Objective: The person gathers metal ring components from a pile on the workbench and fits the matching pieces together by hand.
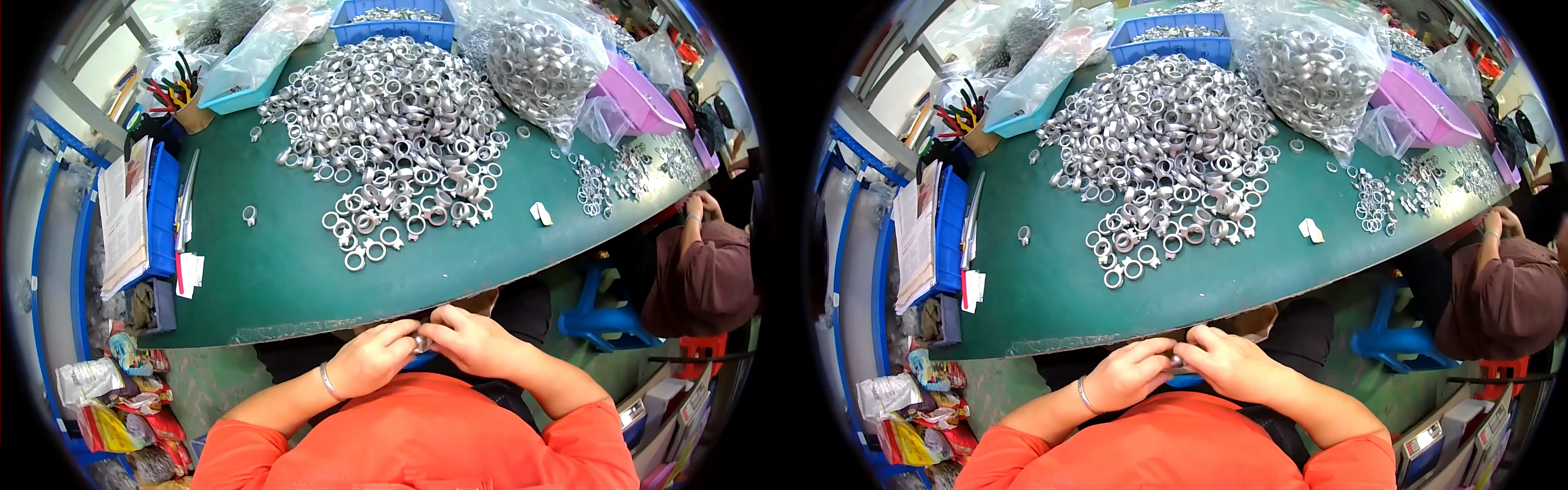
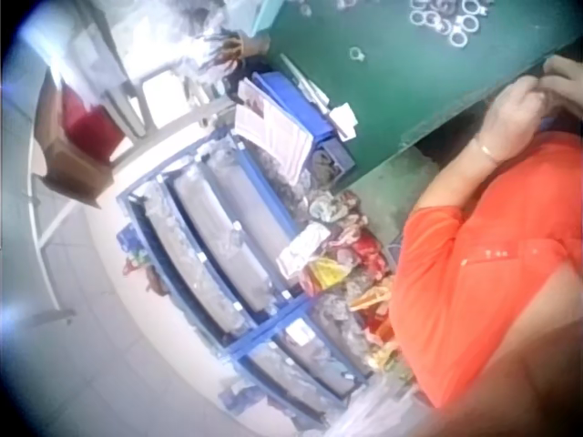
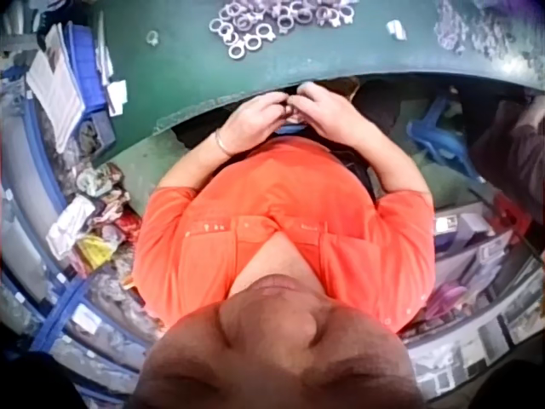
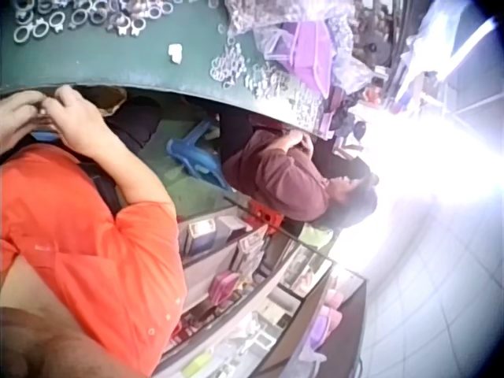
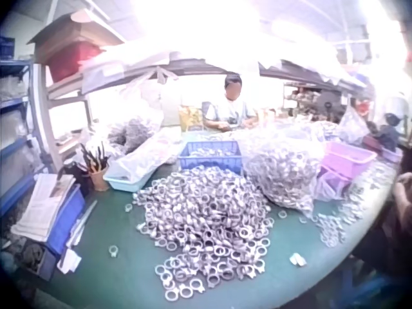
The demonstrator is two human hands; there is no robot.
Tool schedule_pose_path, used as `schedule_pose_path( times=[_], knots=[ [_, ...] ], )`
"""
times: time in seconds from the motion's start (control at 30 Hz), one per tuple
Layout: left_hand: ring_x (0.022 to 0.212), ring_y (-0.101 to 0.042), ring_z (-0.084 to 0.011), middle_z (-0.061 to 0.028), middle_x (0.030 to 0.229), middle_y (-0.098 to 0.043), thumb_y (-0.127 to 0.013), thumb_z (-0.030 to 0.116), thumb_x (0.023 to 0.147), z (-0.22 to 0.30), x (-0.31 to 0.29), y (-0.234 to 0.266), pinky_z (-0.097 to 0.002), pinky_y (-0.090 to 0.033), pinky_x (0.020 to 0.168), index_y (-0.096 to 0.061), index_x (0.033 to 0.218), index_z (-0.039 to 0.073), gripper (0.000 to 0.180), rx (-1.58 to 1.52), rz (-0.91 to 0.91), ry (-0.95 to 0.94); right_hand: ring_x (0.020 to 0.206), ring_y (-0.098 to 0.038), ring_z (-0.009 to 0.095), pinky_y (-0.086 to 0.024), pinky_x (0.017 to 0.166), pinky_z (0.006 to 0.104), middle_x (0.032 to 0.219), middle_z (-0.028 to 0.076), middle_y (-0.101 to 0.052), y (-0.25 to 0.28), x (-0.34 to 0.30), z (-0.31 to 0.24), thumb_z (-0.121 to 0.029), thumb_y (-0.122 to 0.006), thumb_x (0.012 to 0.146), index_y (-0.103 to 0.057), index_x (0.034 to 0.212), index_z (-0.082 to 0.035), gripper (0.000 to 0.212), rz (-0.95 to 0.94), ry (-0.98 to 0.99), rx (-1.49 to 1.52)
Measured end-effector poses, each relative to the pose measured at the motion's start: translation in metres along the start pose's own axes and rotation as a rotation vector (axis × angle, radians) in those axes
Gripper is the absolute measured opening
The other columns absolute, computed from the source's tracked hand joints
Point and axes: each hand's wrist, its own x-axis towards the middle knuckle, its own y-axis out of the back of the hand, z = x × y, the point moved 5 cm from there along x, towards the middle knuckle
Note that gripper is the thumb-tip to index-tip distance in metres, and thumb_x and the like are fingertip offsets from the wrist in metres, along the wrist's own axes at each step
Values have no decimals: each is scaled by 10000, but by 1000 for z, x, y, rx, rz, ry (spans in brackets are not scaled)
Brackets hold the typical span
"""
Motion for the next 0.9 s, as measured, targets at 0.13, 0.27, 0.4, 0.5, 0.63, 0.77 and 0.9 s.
schedule_pose_path(
  times=[0.13, 0.27, 0.4, 0.5, 0.63, 0.77, 0.9],
  knots=[
    [1104, -578, -380, -202, 1246, -566, -766, 121, 772, -14, 11, 23, -424, -484, 938, -611, 1085, -4, 371, 146, 79, 6, 866, -601, 304, -530, 671, 393, 958, 148, -577, 21, 11, 5, -73, -661, 771, -626, 1011, -54, 243, 203, 99, -162],
    [1366, -343, -441, -278, 1447, -383, -869, 352, 672, -67, 41, 68, -472, -305, 1134, -316, 1454, -16, 1026, 368, 345, 378, 1224, -478, 365, -384, 1023, 497, 1309, 166, -543, 65, 58, 21, -205, -715, 809, -593, 1222, -72, 450, 458, -31, -579],
    [1440, -192, -479, -313, 1528, -227, -895, 424, 622, -83, 50, 42, -514, -227, 1173, -241, 1497, 16, 1166, 398, 104, 536, 1273, -430, 368, -345, 1025, 528, 1334, 172, -533, 37, 66, 50, -289, -713, 812, -565, 1302, -111, 542, 511, -212, -639],
    [1448, -175, -477, -309, 1547, -177, -893, 361, 653, -66, 38, 20, -544, -239, 1151, -229, 1506, 41, 1128, 337, 134, 422, 1270, -444, 334, -356, 990, 492, 1328, 165, -531, 25, 53, 29, -214, -697, 814, -537, 1337, -96, 560, 468, -184, -569],
    [1419, -262, -457, -281, 1526, -251, -897, 243, 647, -52, 40, 14, -518, -272, 1139, -311, 1460, 42, 1022, 154, 184, 337, 1249, -469, 348, -355, 1012, 476, 1326, 168, -523, 34, 36, 28, -61, -680, 788, -527, 1327, -55, 561, 475, -182, -196],
    [1133, -510, -341, -146, 1233, -505, -900, 150, 584, -30, 36, 37, -433, -403, 961, -568, 1075, 82, 596, 291, 319, 332, 1181, -518, 335, -358, 1005, 446, 1246, 119, -562, 52, 25, 39, 2, -669, 755, -594, 1174, -67, 431, 519, -124, -232],
    [881, -564, -252, -96, 1041, -556, -869, 77, 610, -30, 14, 40, -369, -450, 808, -594, 1007, 64, 484, 285, 318, 423, 1107, -539, 294, -371, 959, 439, 1110, 61, -607, 53, 31, 48, 0, -675, 766, -652, 1070, -110, 323, 512, -147, -245]
  ],
)
